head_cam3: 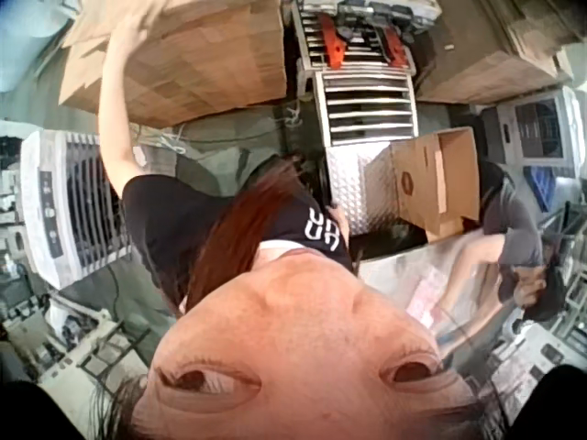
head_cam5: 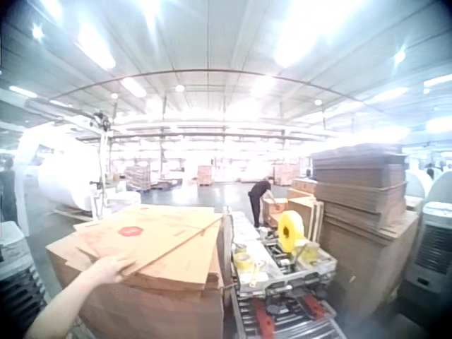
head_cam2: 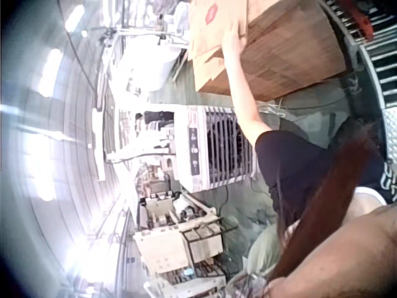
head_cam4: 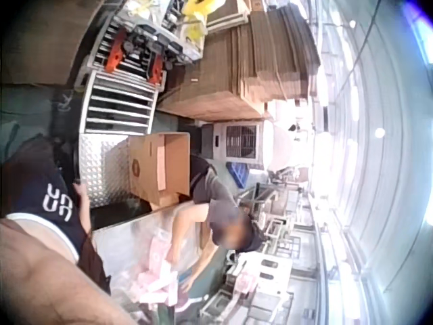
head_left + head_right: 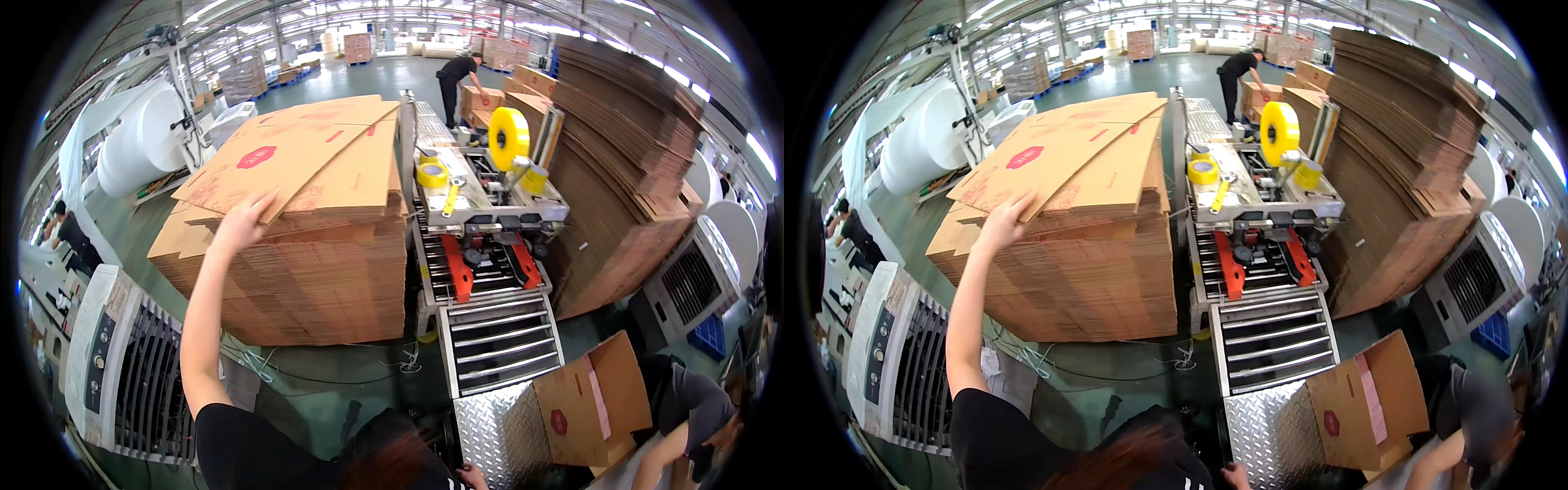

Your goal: The person picks up flat cardboard sheets from a stack, folds them into boxes, fills the boxes with packages of tissues, and places the boxes onto a conveyor belt station.

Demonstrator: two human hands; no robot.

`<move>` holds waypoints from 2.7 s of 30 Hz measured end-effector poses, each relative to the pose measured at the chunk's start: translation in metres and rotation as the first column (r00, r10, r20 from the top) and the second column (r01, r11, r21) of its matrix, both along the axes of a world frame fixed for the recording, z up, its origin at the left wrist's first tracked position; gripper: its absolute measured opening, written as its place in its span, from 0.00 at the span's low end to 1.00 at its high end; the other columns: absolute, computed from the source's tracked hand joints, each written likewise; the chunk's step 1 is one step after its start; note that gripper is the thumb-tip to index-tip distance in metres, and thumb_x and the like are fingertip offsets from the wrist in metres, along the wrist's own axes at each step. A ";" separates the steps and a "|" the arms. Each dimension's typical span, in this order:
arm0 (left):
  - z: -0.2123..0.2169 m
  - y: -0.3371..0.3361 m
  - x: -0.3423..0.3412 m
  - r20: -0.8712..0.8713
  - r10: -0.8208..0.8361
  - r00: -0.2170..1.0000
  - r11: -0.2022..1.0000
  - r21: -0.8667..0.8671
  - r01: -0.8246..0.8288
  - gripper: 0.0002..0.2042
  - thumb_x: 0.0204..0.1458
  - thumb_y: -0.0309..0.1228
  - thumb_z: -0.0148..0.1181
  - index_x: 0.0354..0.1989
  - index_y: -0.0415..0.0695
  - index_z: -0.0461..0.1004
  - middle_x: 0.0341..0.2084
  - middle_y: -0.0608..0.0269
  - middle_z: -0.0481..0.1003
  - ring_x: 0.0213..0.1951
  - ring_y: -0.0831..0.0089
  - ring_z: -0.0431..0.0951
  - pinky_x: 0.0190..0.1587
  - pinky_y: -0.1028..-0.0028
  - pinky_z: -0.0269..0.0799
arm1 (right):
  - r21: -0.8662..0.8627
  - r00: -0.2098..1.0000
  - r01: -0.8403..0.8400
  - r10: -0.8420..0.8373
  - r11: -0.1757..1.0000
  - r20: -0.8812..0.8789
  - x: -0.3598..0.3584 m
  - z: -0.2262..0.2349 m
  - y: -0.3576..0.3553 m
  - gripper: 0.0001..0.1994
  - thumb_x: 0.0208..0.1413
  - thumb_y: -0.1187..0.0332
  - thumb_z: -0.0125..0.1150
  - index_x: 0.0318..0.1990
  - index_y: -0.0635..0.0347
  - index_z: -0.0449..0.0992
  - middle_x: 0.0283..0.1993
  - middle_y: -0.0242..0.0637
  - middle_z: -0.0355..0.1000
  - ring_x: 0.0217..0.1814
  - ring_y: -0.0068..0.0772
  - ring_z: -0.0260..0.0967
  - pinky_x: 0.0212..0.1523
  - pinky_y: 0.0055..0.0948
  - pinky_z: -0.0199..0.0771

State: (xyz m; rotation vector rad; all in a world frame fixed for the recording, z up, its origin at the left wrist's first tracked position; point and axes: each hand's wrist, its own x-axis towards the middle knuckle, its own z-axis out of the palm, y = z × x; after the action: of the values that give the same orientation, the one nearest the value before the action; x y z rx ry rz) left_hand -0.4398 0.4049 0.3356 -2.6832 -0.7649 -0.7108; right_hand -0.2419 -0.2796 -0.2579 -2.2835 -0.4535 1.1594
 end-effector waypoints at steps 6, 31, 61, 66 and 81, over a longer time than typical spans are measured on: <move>0.029 -0.085 0.108 0.186 -0.464 0.866 0.711 0.661 0.239 0.11 0.46 0.21 0.59 0.39 0.46 0.77 0.31 0.63 0.81 0.30 0.70 0.82 0.28 0.72 0.79 | -0.085 0.997 -0.057 0.053 0.995 -0.051 -0.032 -0.028 -0.064 0.31 0.52 0.52 0.65 0.61 0.54 0.69 0.60 0.54 0.69 0.60 0.40 0.69 0.58 0.36 0.70; -0.298 -0.241 0.409 0.741 0.139 0.657 0.298 -0.664 0.686 0.14 0.64 0.39 0.50 0.29 0.44 0.72 0.22 0.67 0.73 0.26 0.72 0.73 0.32 0.69 0.67 | 0.233 0.231 0.585 -0.435 0.777 0.870 -0.002 0.345 -0.043 0.12 0.41 0.64 0.73 0.31 0.56 0.78 0.31 0.36 0.75 0.38 0.41 0.73 0.43 0.37 0.72; -0.317 -0.404 0.330 0.141 -0.891 -0.432 -0.380 -0.753 0.537 0.09 0.40 0.18 0.55 0.24 0.50 0.74 0.51 0.73 0.76 0.66 0.61 0.62 0.68 0.40 0.43 | -0.108 0.784 0.604 -0.613 0.790 -0.094 0.059 0.289 -0.144 0.37 0.56 0.34 0.53 0.43 0.69 0.75 0.37 0.45 0.77 0.37 0.36 0.76 0.43 0.34 0.76; -0.410 -0.444 0.313 -0.106 -0.817 -0.566 -0.356 -0.680 0.641 0.24 0.47 0.24 0.52 0.54 0.58 0.75 0.61 0.64 0.67 0.71 0.61 0.52 0.69 0.38 0.40 | 0.086 0.927 0.222 -0.183 0.971 -0.329 0.013 0.223 -0.145 0.47 0.52 0.35 0.60 0.64 0.72 0.62 0.66 0.52 0.63 0.68 0.43 0.61 0.66 0.36 0.60; -0.267 -0.503 0.425 0.003 -0.971 0.238 0.206 -0.491 0.846 0.15 0.51 0.44 0.63 0.37 0.44 0.78 0.29 0.58 0.79 0.35 0.58 0.78 0.43 0.60 0.71 | 0.081 0.241 0.855 -0.531 0.512 0.812 0.012 0.270 -0.117 0.54 0.21 0.43 0.82 0.59 0.57 0.63 0.57 0.47 0.69 0.59 0.50 0.67 0.58 0.43 0.70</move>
State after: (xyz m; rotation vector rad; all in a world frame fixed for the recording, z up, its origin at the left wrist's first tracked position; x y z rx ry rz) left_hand -0.0146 -0.0978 0.0686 -3.3208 1.1599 -0.2432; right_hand -0.2295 -0.3963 0.0123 -2.7162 0.6506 -0.3220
